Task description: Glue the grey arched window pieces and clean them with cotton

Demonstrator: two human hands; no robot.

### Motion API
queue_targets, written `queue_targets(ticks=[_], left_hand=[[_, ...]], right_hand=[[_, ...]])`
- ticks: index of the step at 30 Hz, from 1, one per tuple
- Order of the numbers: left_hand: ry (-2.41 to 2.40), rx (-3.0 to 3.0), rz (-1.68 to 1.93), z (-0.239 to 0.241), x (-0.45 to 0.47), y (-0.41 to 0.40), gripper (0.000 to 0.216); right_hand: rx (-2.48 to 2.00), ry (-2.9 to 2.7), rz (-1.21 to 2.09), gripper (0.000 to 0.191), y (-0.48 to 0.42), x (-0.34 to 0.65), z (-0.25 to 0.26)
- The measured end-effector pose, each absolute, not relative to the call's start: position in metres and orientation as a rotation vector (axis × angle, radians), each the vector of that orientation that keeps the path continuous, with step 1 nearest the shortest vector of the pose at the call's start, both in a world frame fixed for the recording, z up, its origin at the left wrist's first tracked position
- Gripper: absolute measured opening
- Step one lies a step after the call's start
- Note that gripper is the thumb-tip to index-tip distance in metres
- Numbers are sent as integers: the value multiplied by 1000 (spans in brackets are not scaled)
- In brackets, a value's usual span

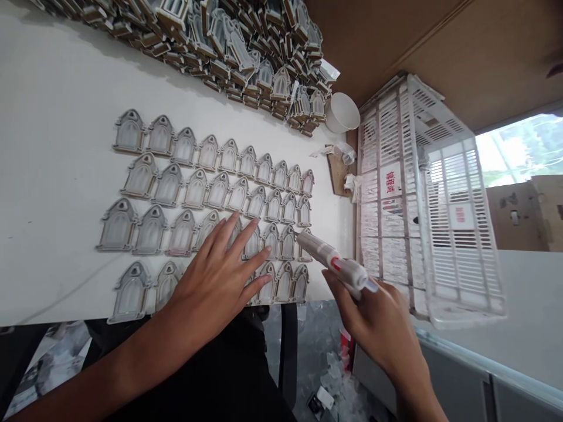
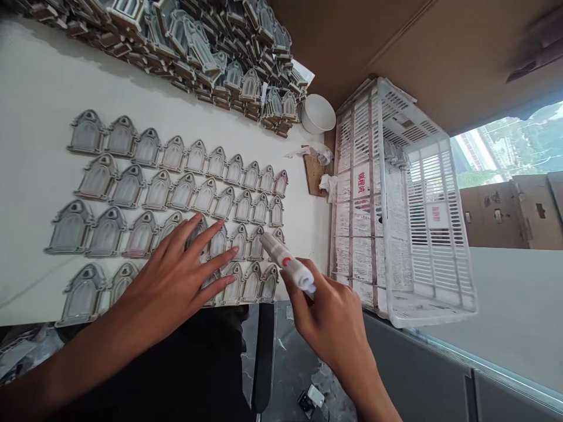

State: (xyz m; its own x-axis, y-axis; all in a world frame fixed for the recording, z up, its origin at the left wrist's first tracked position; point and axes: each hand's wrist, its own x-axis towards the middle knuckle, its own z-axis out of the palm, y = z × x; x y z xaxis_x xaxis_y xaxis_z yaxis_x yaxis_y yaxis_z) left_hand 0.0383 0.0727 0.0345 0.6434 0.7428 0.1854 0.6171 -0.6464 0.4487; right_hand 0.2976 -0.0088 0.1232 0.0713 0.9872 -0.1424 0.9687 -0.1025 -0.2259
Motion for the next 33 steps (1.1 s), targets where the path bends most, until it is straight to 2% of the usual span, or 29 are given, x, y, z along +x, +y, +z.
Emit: queue_targets(ticks=[4,8,12,22,28,33], left_hand=[[1066,2521,517,34,38,77,38],[1067,2541,499,33,37,78,40],[1066,2556,479,32,36,77,42],[1071,2557,486,33,37,77,41],[1068,2533,486,32,37,76,42],[1078,2534,492,31,37,75,42]], right_hand=[[-2282,-1752,872,54,-11,305,124],[-2228,-1480,1182,54,-12,306,117],[-2152,-1363,1353,54,-14,307,108],[-2100,-1325,1426,56,-15,309,94],[-2150,-1419,1354,59,-14,308,94],[-2162,-1539,1327,53,-11,309,101]])
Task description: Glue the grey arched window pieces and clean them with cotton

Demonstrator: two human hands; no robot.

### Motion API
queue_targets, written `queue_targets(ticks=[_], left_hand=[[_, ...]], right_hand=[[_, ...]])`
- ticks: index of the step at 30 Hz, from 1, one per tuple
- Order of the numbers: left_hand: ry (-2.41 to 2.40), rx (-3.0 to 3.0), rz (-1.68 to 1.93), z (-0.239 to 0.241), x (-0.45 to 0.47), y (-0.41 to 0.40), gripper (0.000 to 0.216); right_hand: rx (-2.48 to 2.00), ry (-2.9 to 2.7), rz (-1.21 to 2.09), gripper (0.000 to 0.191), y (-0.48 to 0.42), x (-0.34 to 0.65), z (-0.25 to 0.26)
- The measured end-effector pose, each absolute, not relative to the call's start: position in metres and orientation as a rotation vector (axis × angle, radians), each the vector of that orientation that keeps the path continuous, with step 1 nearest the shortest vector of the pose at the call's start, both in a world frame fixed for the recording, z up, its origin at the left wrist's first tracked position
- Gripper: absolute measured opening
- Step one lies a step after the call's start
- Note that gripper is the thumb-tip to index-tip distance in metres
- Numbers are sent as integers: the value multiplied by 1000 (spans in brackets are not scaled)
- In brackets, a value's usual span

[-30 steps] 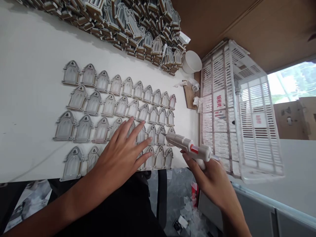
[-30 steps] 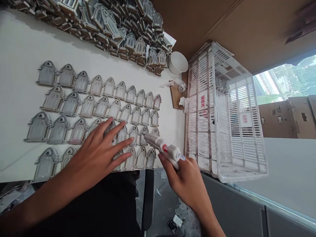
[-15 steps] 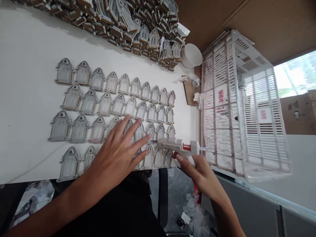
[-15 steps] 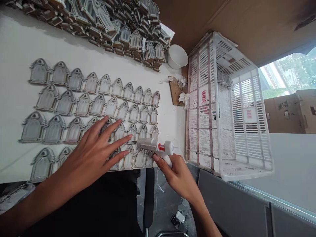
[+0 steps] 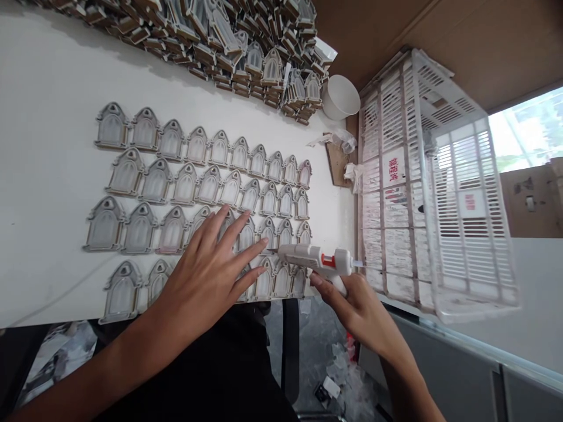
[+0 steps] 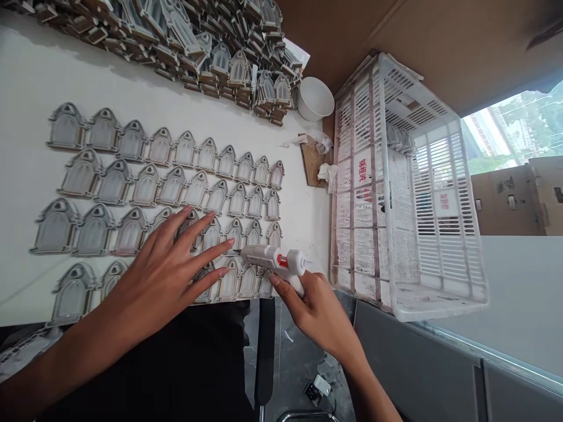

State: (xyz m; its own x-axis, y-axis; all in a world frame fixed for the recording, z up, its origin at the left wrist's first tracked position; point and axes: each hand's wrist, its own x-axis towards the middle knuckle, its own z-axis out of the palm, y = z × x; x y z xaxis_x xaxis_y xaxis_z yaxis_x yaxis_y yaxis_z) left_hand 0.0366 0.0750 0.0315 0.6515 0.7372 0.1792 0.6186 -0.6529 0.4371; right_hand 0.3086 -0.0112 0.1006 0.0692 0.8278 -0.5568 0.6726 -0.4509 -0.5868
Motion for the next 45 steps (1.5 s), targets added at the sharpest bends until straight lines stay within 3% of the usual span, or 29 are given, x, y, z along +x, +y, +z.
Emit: queue_targets(ticks=[12,19,24,29,36,45], left_hand=[[1071,2603,474,33,37,78,42],[1079,2570,465,32,39,78,40],[1066,2499,453,32,33,78,42],[1109,2480,452,35,14,75,46],[1156,2556,497,31,7,75,42],[1154,2569,541,27,9,73,42]], right_hand=[[-2168,-2142,869,56,6,295,138],[-2268,-2020,821,66,-7,312,143],[-2323,-1701,1059,68,-21,319,142],[-2114,-1493,1312,53,-9,308,125],[-2049,-1589,1124,53,9,286,87],[-2079,-1553,1140,54,17,277,79]])
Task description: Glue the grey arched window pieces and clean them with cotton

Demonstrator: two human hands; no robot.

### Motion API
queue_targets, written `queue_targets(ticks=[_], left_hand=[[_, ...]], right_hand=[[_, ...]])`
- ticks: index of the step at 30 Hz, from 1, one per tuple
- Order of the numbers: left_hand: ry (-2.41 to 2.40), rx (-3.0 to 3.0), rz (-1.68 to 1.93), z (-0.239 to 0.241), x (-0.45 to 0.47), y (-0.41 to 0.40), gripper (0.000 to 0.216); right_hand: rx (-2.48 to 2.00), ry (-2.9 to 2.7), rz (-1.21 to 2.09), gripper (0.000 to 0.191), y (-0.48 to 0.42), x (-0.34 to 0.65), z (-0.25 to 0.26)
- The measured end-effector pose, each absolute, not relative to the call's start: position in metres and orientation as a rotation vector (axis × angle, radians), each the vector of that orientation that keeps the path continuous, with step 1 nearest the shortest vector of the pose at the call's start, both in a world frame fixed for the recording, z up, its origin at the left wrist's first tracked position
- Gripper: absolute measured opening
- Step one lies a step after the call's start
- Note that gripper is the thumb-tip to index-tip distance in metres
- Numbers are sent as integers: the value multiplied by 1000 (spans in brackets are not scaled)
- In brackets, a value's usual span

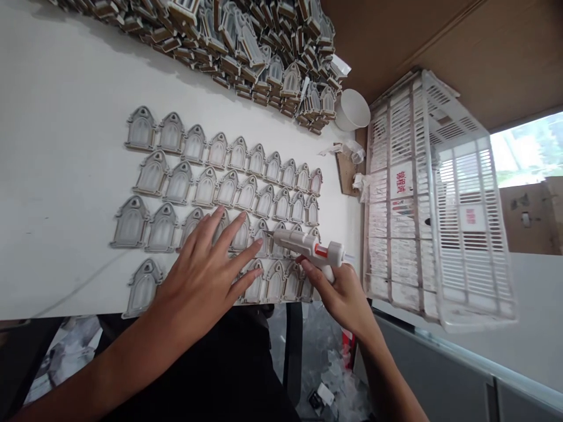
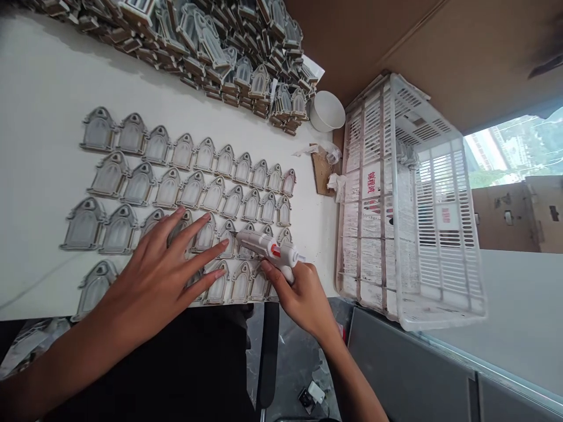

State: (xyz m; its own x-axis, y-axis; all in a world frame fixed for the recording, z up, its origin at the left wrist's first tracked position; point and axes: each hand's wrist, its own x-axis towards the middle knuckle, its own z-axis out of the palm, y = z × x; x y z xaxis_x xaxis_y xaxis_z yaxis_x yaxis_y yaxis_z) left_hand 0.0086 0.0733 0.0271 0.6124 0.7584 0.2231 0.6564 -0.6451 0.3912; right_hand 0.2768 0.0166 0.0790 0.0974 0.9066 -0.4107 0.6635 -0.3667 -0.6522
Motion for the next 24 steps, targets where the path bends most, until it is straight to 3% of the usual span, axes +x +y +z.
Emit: queue_targets(ticks=[15,24], left_hand=[[1165,2550,523,29,8,72,43],[1169,2580,530,31,10,74,41]], right_hand=[[-2109,-1657,1034,60,18,277,76],[-2084,-2238,528,38,21,267,111]])
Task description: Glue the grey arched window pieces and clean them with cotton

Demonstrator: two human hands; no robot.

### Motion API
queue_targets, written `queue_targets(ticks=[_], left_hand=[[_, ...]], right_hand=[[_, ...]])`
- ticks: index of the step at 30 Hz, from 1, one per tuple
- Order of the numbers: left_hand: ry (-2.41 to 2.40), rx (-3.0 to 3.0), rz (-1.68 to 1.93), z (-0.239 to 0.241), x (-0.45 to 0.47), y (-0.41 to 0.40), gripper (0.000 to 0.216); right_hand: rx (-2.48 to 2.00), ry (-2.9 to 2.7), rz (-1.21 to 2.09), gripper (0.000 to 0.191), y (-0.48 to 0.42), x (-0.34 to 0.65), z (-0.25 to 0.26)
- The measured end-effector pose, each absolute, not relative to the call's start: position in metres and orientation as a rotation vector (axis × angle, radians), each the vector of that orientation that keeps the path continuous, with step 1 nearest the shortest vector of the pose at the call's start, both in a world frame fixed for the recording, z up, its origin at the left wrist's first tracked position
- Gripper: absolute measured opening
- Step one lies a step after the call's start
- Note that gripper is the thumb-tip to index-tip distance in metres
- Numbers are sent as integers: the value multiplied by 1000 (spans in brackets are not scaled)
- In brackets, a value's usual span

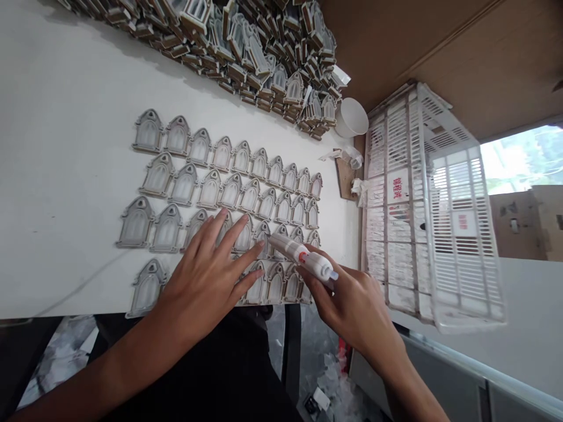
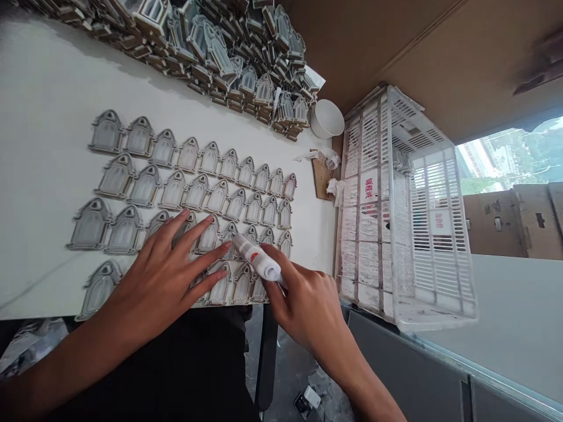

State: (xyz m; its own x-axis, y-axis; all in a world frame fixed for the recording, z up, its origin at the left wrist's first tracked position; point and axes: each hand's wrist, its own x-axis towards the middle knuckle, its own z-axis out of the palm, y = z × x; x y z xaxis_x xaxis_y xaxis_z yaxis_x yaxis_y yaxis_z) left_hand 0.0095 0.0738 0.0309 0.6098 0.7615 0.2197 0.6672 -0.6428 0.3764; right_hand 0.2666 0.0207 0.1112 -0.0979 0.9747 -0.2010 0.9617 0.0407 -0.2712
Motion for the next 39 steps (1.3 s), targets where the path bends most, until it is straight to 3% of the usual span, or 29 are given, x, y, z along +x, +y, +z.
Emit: queue_targets(ticks=[3,6,9,13,20,39], left_hand=[[1184,2571,538,30,10,73,40],[1197,2556,555,30,10,73,39],[1185,2542,554,31,10,74,39],[1174,2499,539,31,9,77,37],[1159,2470,525,28,6,80,39],[1151,2404,526,27,3,79,40]], right_hand=[[-2076,-2360,267,48,22,268,118],[-2126,-2300,164,46,22,274,122],[-2169,-2095,411,37,20,280,123],[-2228,-1804,805,57,14,284,120],[-2128,-1413,1346,58,-2,287,105],[-2087,-1442,1383,59,-6,282,89]])
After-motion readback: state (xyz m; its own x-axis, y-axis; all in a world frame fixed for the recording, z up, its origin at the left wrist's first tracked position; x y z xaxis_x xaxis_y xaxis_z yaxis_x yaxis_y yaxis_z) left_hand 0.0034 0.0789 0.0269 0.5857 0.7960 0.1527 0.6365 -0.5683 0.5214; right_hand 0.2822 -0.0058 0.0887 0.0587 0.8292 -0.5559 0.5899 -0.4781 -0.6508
